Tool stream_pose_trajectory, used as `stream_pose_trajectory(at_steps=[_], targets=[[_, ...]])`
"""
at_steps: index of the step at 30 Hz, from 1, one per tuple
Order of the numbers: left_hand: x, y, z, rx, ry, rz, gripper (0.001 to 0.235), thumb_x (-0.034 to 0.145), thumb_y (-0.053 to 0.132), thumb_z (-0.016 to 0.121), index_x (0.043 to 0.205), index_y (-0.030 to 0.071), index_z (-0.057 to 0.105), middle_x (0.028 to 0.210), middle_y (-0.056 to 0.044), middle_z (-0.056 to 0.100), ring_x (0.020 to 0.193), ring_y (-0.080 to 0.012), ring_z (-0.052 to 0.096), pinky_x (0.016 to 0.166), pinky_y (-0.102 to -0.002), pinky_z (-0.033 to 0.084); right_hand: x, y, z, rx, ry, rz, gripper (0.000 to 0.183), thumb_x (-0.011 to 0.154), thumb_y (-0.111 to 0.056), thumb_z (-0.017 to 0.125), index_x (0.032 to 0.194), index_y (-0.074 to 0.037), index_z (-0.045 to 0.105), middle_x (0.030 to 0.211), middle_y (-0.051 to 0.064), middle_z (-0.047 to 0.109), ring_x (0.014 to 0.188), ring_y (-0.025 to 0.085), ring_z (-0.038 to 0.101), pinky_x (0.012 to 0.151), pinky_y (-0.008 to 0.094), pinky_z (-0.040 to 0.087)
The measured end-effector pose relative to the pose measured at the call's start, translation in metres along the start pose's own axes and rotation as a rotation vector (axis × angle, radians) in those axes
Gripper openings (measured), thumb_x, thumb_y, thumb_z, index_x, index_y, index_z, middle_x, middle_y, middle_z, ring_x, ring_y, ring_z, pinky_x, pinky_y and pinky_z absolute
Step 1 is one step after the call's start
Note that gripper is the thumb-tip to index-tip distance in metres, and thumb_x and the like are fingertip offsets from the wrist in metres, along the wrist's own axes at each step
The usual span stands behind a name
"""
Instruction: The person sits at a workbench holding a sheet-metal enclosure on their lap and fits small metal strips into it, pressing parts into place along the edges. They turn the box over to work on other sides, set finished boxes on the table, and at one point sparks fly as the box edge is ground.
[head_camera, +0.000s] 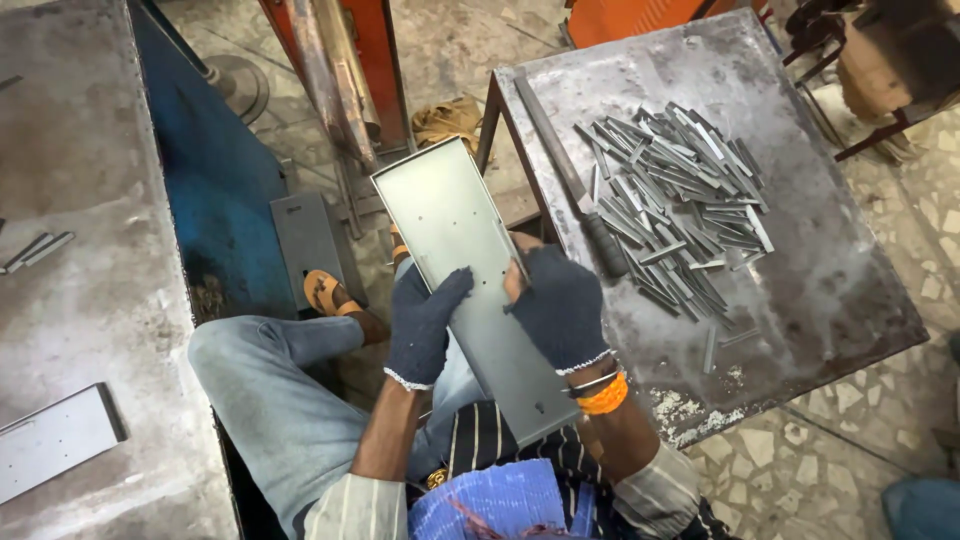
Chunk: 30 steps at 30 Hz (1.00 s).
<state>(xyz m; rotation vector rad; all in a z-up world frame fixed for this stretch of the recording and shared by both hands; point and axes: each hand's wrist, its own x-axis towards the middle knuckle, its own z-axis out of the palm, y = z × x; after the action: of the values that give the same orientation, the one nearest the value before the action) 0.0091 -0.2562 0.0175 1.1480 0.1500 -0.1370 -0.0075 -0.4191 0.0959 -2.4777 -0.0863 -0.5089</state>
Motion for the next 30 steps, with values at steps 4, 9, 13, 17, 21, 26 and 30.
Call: stream_pose_trajectory(at_steps=[4, 9, 13, 17, 21, 26, 30], targets=[[-0.008, 0.021, 0.007, -0.023, -0.026, -0.006, 0.038, 0.086, 0.013, 0.078, 0.117, -0.008, 0.070, 0.102, -0.015, 0.077, 0.084, -0.0197, 0.073, 0.075, -0.032, 0.060, 0.008, -0.004, -0.013, -0.018, -0.001, -0.202, 0.043, 0.085, -0.007, 0.068, 0.127, -0.003, 0.069, 0.076, 0.014, 0.066, 0.066, 0.031, 0.067, 0.063, 0.041, 0.052], [-0.010, 0.042, 0.015, 0.267, -0.055, 0.051, 0.044, 0.086, 0.017, 0.079, 0.122, -0.004, 0.065, 0.105, -0.013, 0.077, 0.089, -0.0173, 0.074, 0.077, -0.033, 0.062, 0.009, 0.012, -0.016, 0.058, -0.100, -0.189, 0.020, 0.081, -0.005, 0.068, 0.101, -0.007, 0.065, 0.071, 0.010, 0.065, 0.064, 0.028, 0.068, 0.062, 0.039, 0.051], [-0.010, 0.065, 0.011, 0.188, -0.004, 0.127, 0.045, 0.088, 0.016, 0.077, 0.126, -0.004, 0.063, 0.106, -0.012, 0.075, 0.088, -0.0168, 0.071, 0.077, -0.032, 0.060, 0.019, -0.003, -0.011, 0.109, -0.097, -0.220, 0.010, 0.080, -0.006, 0.070, 0.086, -0.009, 0.063, 0.072, 0.009, 0.065, 0.065, 0.027, 0.068, 0.063, 0.039, 0.051], [-0.015, 0.088, -0.004, 0.215, 0.077, 0.223, 0.054, 0.083, 0.012, 0.079, 0.130, -0.002, 0.057, 0.107, -0.009, 0.073, 0.091, -0.0159, 0.071, 0.077, -0.032, 0.061, 0.040, -0.037, 0.003, 0.097, -0.063, -0.288, 0.027, 0.086, -0.007, 0.070, 0.112, 0.001, 0.067, 0.074, 0.015, 0.064, 0.066, 0.032, 0.065, 0.061, 0.043, 0.050], [-0.017, 0.097, -0.019, 0.219, 0.153, 0.313, 0.062, 0.082, 0.008, 0.077, 0.138, -0.001, 0.051, 0.114, -0.008, 0.071, 0.097, -0.0146, 0.069, 0.081, -0.030, 0.059, 0.050, -0.055, 0.023, 0.070, -0.079, -0.307, 0.027, 0.089, -0.011, 0.069, 0.112, 0.003, 0.069, 0.076, 0.018, 0.064, 0.069, 0.038, 0.065, 0.061, 0.048, 0.048], [-0.005, 0.110, -0.029, 0.215, 0.217, 0.262, 0.048, 0.086, 0.009, 0.073, 0.131, -0.002, 0.061, 0.105, -0.009, 0.075, 0.086, -0.0138, 0.070, 0.075, -0.029, 0.059, 0.065, -0.066, 0.033, 0.099, -0.122, -0.283, 0.015, 0.088, -0.014, 0.070, 0.090, -0.001, 0.062, 0.073, 0.018, 0.063, 0.068, 0.039, 0.066, 0.062, 0.049, 0.049], [0.005, 0.117, -0.033, 0.033, 0.221, 0.228, 0.046, 0.085, 0.006, 0.074, 0.129, -0.002, 0.063, 0.104, -0.010, 0.075, 0.084, -0.0140, 0.070, 0.072, -0.029, 0.057, 0.080, -0.073, 0.037, 0.130, -0.152, -0.274, 0.018, 0.086, -0.016, 0.073, 0.082, -0.004, 0.059, 0.071, 0.018, 0.063, 0.068, 0.040, 0.067, 0.062, 0.048, 0.050]])
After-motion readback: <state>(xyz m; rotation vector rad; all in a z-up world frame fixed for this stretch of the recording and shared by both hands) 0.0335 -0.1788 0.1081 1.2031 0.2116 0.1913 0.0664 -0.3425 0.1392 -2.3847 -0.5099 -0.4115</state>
